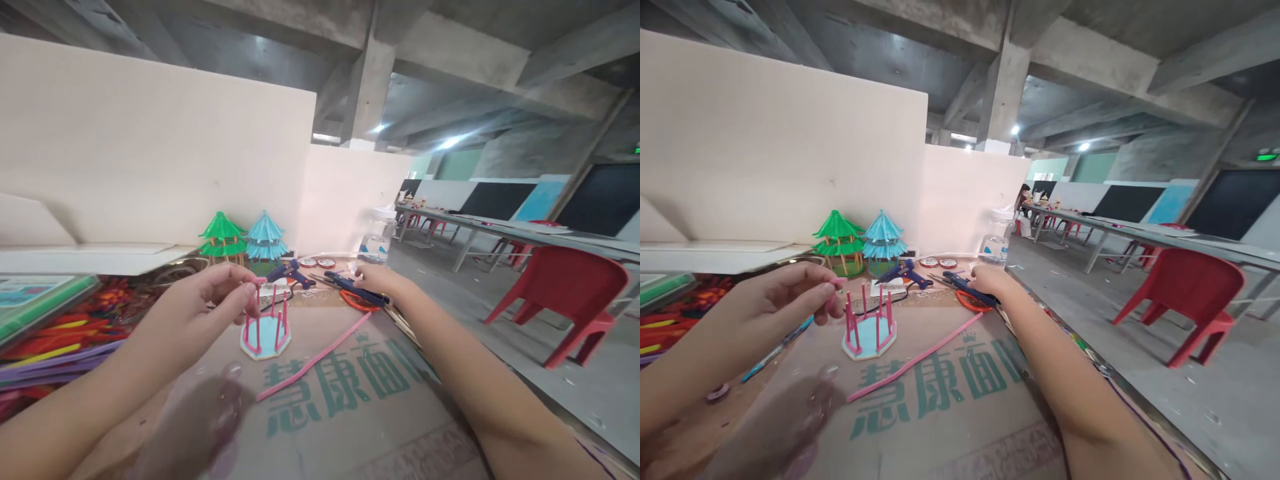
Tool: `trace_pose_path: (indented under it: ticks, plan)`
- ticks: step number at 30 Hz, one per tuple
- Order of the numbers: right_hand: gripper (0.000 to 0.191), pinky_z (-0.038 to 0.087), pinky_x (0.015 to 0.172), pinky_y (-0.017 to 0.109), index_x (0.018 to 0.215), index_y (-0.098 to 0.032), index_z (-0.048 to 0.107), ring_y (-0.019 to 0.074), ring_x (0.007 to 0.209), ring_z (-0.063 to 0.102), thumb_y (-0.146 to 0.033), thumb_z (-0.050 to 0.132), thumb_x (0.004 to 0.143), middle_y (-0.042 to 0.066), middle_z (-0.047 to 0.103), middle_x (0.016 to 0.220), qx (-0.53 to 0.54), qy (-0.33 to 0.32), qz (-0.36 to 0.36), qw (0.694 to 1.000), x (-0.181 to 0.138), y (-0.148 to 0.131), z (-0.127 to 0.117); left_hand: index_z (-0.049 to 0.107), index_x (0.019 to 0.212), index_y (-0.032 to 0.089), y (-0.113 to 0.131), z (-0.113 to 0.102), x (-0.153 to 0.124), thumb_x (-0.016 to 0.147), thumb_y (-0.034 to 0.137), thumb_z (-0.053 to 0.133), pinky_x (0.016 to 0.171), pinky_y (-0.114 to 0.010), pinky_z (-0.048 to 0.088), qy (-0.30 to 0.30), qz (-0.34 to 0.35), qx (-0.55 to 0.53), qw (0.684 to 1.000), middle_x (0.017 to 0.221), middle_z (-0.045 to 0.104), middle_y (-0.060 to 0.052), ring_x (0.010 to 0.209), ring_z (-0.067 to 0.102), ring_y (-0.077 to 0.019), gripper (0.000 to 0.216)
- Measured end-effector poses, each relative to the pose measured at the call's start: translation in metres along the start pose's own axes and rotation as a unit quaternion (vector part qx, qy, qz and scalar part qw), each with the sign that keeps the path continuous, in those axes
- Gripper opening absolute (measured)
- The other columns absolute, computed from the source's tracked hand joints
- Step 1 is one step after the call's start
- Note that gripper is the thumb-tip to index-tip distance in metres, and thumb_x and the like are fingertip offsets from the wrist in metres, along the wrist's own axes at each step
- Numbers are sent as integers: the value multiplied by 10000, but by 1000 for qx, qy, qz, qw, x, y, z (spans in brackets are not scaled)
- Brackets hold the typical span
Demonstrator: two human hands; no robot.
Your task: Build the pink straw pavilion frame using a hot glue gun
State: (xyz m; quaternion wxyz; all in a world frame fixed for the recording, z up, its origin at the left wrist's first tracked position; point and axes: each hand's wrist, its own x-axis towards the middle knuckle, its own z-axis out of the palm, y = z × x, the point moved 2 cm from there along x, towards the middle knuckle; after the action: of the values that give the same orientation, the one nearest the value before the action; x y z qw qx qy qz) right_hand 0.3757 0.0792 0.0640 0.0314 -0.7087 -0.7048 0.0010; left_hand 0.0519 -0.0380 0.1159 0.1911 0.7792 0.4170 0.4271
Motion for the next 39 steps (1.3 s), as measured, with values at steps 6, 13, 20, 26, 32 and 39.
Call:
trace_pose_path:
  ticks: [6, 13, 20, 26, 32, 39]
  plan:
    - [460, 481, 909, 305, 1285, -137, 596, 257, 1145, 618, -356, 624, 882, 141, 636, 1298, -15, -30, -5, 999, 8, 1, 23, 634, 861, 218, -4, 2, 1, 842, 491, 516, 585, -250, 493, -15, -4, 17, 1000, 700, 689, -5, 630, 611, -161, 298]
    - [359, 496, 919, 397, 1175, -124, 646, 247, 1051, 648, -379, 515, 959, 159, 668, 1191, -47, -62, 0, 997, -8, -24, 5, 637, 856, 225, -6, 0, 1, 841, 507, 501, 627, -267, 493, -15, -15, 41, 999, 720, 700, -2, 665, 632, -172, 314]
    - [452, 495, 793, 306, 1214, -156, 663, 286, 1050, 667, -450, 545, 891, 134, 693, 1209, -34, -86, -49, 994, -20, -47, -3, 651, 842, 219, -2, -2, 0, 825, 510, 499, 617, -267, 478, -11, -11, 46, 999, 703, 698, -7, 666, 645, -182, 329]
    - [524, 494, 790, 302, 1344, -157, 581, 289, 1076, 662, -173, 589, 821, 158, 657, 1276, -46, -80, -4, 996, -8, -17, 4, 654, 845, 225, -2, -3, 1, 820, 533, 501, 621, -268, 484, -12, -15, 52, 998, 711, 699, -3, 669, 647, -183, 345]
    - [754, 499, 782, 253, 1496, -206, 391, 245, 1083, 665, -132, 605, 778, 110, 599, 1373, -18, -74, -26, 997, 1, -5, 25, 650, 860, 224, -4, -2, 2, 823, 552, 483, 614, -278, 476, -17, -23, 53, 998, 730, 704, -9, 688, 652, -195, 370]
    - [437, 479, 882, 333, 1298, -142, 605, 313, 1143, 624, -248, 539, 879, 178, 632, 1306, -19, -34, -28, 999, -1, -11, 16, 657, 853, 208, -7, -2, 1, 837, 511, 519, 591, -256, 458, -21, -8, 39, 999, 702, 671, -2, 654, 607, -166, 334]
